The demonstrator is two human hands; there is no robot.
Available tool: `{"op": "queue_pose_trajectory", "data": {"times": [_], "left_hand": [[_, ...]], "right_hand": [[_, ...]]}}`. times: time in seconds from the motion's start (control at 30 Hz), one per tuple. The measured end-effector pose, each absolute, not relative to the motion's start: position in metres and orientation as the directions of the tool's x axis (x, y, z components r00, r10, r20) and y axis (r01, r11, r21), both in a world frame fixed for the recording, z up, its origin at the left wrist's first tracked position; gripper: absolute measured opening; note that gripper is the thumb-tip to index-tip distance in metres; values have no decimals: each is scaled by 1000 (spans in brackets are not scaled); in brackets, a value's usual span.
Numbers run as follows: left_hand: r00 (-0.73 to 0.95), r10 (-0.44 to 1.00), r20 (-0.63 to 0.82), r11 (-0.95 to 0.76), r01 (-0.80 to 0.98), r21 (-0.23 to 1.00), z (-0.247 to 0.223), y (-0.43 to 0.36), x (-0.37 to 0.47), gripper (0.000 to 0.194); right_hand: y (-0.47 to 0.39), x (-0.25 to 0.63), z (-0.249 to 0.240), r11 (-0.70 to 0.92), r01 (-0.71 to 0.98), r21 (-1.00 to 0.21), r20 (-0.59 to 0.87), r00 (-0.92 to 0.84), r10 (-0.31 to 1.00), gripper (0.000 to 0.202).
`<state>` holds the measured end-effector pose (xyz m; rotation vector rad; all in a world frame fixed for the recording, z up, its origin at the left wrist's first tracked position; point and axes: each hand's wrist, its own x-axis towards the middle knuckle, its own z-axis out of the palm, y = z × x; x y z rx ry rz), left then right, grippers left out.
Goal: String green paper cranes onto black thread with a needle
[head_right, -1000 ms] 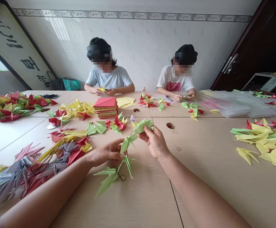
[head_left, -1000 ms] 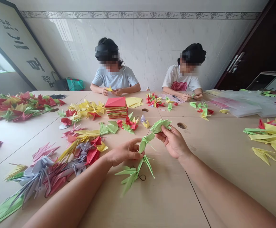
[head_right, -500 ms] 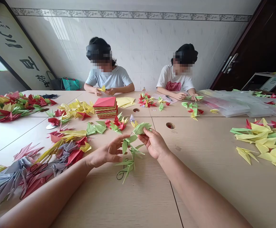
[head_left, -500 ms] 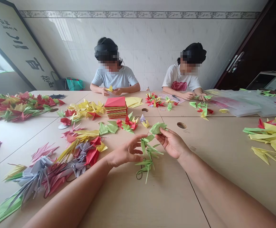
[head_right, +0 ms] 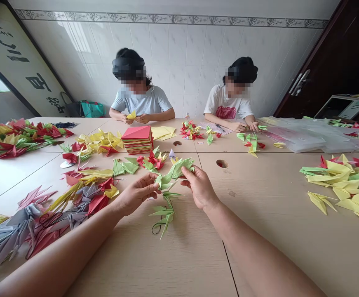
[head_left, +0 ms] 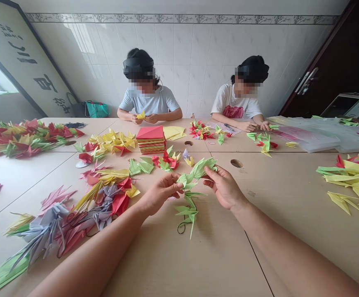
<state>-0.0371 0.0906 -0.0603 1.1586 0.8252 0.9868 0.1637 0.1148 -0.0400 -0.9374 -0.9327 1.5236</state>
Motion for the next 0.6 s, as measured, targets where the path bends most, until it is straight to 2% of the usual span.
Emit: {"op": "queue_pose_trajectory", "data": {"times": [0.1,0.23,0.4,0.5,0.6], "left_hand": [[364,931,-37,120,-208,971,-58,90,-36,15],[382,923,-45,139,-224,965,-55,89,-36,9],[423,904,-58,177,-247,953,-50,87,-36,20],[454,888,-76,199,-230,953,-47,85,-35,28],[450,888,-90,205,-212,956,-47,85,-34,24]], "right_hand": [[116,164,-39,-146,-388,-910,-103,-129,986,19],[121,167,-42,-258,-417,-872,-217,-144,966,11],[126,170,-43,-399,-423,-814,-342,-206,917,14],[125,170,-43,-415,-428,-803,-344,-236,909,13],[122,169,-43,-391,-431,-813,-297,-271,916,9]]}}
